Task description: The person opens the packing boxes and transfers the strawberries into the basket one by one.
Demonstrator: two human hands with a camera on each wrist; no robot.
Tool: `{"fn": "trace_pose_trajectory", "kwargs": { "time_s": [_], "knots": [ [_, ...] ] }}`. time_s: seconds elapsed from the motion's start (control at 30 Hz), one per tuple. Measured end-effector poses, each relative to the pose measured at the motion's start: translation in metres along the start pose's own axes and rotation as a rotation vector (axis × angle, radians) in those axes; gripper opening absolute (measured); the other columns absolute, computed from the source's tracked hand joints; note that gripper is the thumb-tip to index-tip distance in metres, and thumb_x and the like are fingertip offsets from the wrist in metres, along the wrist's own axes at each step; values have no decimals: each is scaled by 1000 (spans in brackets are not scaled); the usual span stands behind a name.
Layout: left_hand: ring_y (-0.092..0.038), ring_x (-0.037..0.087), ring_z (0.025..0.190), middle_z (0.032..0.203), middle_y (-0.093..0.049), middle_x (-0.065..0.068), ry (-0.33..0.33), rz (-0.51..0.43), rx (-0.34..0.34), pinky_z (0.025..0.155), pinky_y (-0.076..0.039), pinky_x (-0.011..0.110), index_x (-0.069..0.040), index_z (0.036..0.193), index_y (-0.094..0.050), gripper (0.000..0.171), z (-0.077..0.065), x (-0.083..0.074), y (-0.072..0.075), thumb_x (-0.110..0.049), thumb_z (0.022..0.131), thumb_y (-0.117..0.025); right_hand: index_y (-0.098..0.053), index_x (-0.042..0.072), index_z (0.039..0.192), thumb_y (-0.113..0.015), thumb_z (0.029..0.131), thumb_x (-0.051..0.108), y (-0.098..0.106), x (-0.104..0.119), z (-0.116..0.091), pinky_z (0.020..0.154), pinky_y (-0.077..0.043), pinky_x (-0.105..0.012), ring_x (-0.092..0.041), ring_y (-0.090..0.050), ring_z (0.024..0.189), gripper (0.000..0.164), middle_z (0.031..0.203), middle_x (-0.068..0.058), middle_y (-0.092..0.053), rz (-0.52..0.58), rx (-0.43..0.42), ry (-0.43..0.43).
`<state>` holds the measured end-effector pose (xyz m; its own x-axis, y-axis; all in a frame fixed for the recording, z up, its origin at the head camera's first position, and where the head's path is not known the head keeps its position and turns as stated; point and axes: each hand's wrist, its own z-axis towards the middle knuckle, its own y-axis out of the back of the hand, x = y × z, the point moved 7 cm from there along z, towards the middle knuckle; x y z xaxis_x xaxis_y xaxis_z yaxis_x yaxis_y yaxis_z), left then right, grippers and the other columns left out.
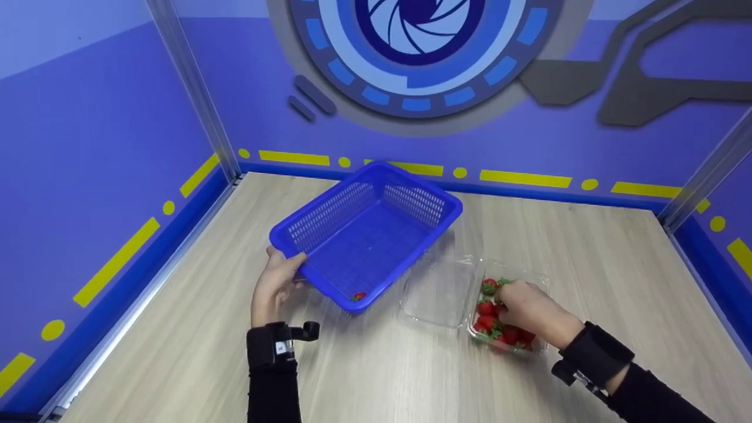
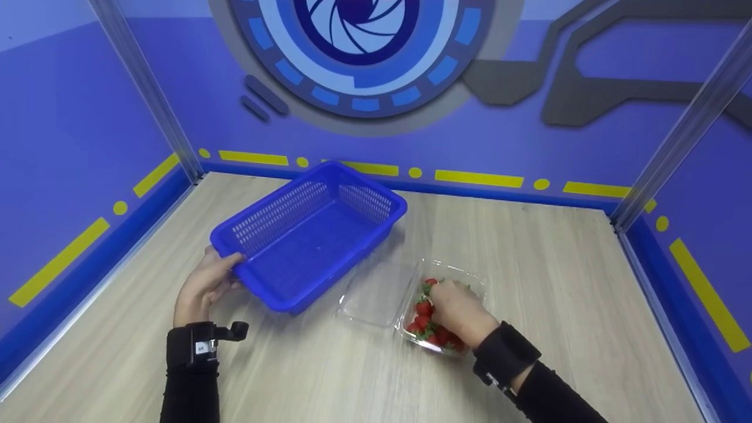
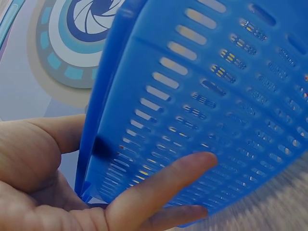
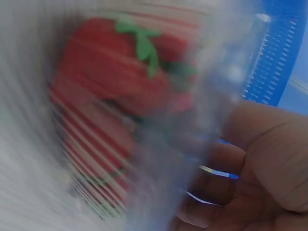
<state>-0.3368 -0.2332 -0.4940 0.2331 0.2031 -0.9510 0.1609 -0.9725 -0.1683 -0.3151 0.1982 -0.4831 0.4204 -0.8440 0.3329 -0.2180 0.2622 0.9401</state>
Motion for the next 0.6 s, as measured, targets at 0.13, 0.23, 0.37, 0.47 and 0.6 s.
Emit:
{"fn": "trace_pose_trajectory", "kwargs": {
  "time_s": [0.13, 0.23, 0.37, 0.47, 0.6],
  "knots": [
    [-74, 29, 76, 101, -66, 20, 12, 1, 1, 72, -62, 43, -12, 149, 41, 101, 0, 0, 1, -1, 102, -47, -59, 9, 66, -70, 79, -8, -4, 3, 1, 49, -44, -26, -12, -48, 54, 24, 63, 0, -53, -21, 23, -9],
    [-74, 29, 77, 102, -66, 21, 9, -3, 3, 71, -62, 43, -11, 151, 38, 99, -1, 0, 1, 0, 102, -47, -57, 8, 66, -71, 79, -9, -7, 6, 3, 50, -45, -28, -14, -48, 56, 26, 64, -1, -52, -49, 41, 1],
    [-73, 26, 73, 99, -67, 20, -1, -8, 10, 67, -62, 40, -10, 151, 37, 99, -1, 0, 0, 0, 101, -48, -55, 8, 67, -74, 77, -10, -8, 8, 4, 53, -47, -29, -15, -48, 59, 27, 66, -1, -52, -78, 34, 27],
    [-71, 21, 67, 92, -67, 15, 3, -7, 12, 58, -58, 30, -12, 146, 45, 104, -1, 1, -1, -1, 101, -48, -54, 9, 66, -75, 76, -10, -8, 8, 4, 52, -48, -29, -14, -48, 59, 30, 66, 0, -51, -72, 21, 30],
    [-70, 21, 66, 89, -66, 13, 4, -4, 6, 58, -58, 30, -11, 146, 44, 104, -1, 0, -2, 1, 100, -48, -53, 9, 66, -75, 75, -11, -7, 4, 3, 51, -47, -27, -14, -48, 59, 31, 67, 0, -50, -33, 22, 10]
  ]
}}
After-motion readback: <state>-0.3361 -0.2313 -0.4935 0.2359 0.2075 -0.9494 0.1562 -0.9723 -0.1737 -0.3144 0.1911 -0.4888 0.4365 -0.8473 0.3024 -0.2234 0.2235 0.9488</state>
